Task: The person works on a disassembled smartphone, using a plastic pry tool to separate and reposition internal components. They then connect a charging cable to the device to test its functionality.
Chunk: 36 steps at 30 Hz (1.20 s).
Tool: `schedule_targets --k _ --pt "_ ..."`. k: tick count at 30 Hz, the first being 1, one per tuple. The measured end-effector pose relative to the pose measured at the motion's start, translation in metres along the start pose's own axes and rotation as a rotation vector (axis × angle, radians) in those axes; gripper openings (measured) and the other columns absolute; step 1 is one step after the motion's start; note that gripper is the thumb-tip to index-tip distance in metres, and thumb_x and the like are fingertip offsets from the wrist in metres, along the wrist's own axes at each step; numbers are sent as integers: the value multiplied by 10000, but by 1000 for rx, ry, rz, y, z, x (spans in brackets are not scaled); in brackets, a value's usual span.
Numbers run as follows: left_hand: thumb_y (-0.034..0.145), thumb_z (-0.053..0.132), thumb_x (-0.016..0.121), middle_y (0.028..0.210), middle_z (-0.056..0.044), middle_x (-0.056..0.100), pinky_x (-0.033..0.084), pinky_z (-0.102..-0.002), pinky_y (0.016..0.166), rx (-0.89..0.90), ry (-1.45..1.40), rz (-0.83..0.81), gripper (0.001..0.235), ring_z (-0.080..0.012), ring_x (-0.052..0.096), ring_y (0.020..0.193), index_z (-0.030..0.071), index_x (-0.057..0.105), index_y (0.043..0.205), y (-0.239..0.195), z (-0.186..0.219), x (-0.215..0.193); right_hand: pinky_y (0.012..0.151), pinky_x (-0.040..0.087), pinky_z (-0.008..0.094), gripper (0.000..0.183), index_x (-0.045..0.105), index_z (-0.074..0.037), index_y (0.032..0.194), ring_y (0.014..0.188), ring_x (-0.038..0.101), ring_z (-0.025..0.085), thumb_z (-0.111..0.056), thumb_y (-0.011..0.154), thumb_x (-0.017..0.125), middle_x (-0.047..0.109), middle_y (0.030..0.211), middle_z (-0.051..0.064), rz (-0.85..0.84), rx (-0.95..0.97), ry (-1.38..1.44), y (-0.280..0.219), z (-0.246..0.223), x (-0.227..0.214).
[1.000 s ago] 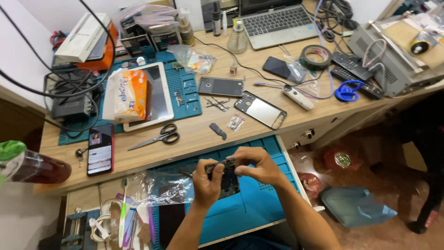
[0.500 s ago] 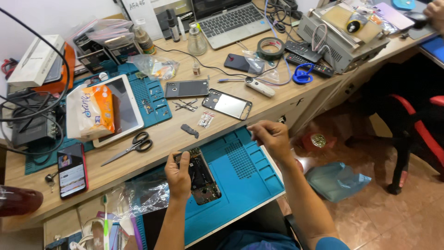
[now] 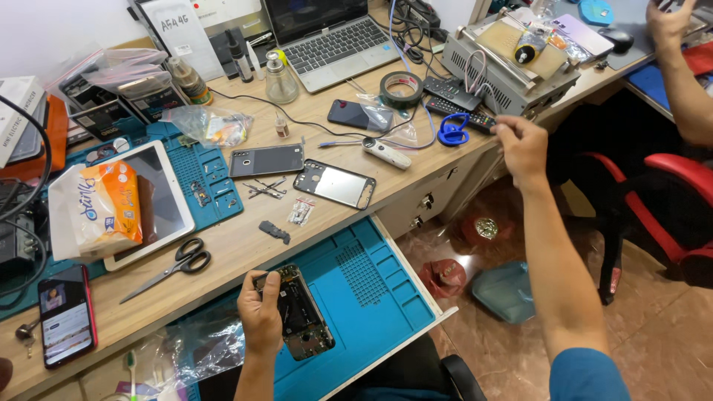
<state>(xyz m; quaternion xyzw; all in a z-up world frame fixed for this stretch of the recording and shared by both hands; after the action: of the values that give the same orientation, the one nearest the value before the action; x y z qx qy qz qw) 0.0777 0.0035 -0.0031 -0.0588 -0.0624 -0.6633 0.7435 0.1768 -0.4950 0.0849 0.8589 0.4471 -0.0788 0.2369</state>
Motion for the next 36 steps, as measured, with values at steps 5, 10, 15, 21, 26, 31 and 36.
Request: schedule_targets --k 5,10,15,21,26,31,36 --pt "896 235 541 600 52 326 205 -240 435 27 47 72 177 -62 254 505 121 471 780 6 -6 -13 720 498 289 191 690 -49 977 796 636 172 -118 854 561 678 881 86 -83 -209 -359 94 -3 22" --pt "891 219 549 568 58 349 194 -220 404 -9 46 133 139 -46 267 467 115 491 819 9 -8 -22 876 417 424 276 691 -149 1030 985 549 330 -185 878 464 641 1060 93 -326 15 -756 105 5 56" --pt "899 201 543 582 51 354 210 -219 432 -23 35 142 138 -54 274 494 111 495 806 12 -12 -22 895 405 529 417 437 -121 1332 1157 449 382 -200 923 437 480 1285 162 -466 222 -972 79 9 69" --pt "890 199 544 579 41 354 233 -231 405 -41 18 81 169 -70 295 491 101 475 772 10 -14 -14 962 340 517 440 412 -96 1337 1204 396 394 -223 917 443 433 1327 174 -434 240 -825 70 11 69" --pt "895 212 544 601 38 360 253 -241 460 -45 45 74 174 -79 302 533 102 480 776 10 -15 -10 1013 289 443 421 485 -96 1284 1232 377 350 -204 879 437 470 1312 127 -457 163 -726 87 51 65" --pt "898 207 538 590 32 370 266 -229 418 -49 25 68 189 -78 324 506 100 472 756 10 -15 -8 948 382 300 552 591 -38 1171 1016 582 209 80 700 328 649 1032 96 -312 60 -537 95 63 36" --pt "891 197 537 564 9 382 292 -241 322 -111 -9 74 153 -92 354 431 88 476 803 9 -16 -5 912 412 486 604 502 -196 1294 1144 476 373 70 761 399 516 1266 129 -449 262 -917 64 41 35"
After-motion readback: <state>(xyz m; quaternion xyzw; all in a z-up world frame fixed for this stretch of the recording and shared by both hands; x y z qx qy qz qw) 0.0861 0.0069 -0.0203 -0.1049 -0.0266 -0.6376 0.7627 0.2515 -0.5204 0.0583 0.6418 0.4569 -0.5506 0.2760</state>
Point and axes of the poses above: each hand's wrist, its own y-axis towards the middle knuckle, its own x-axis out of the palm, z = x × y, the point moved 8 cm from there along y, towards the middle knuckle
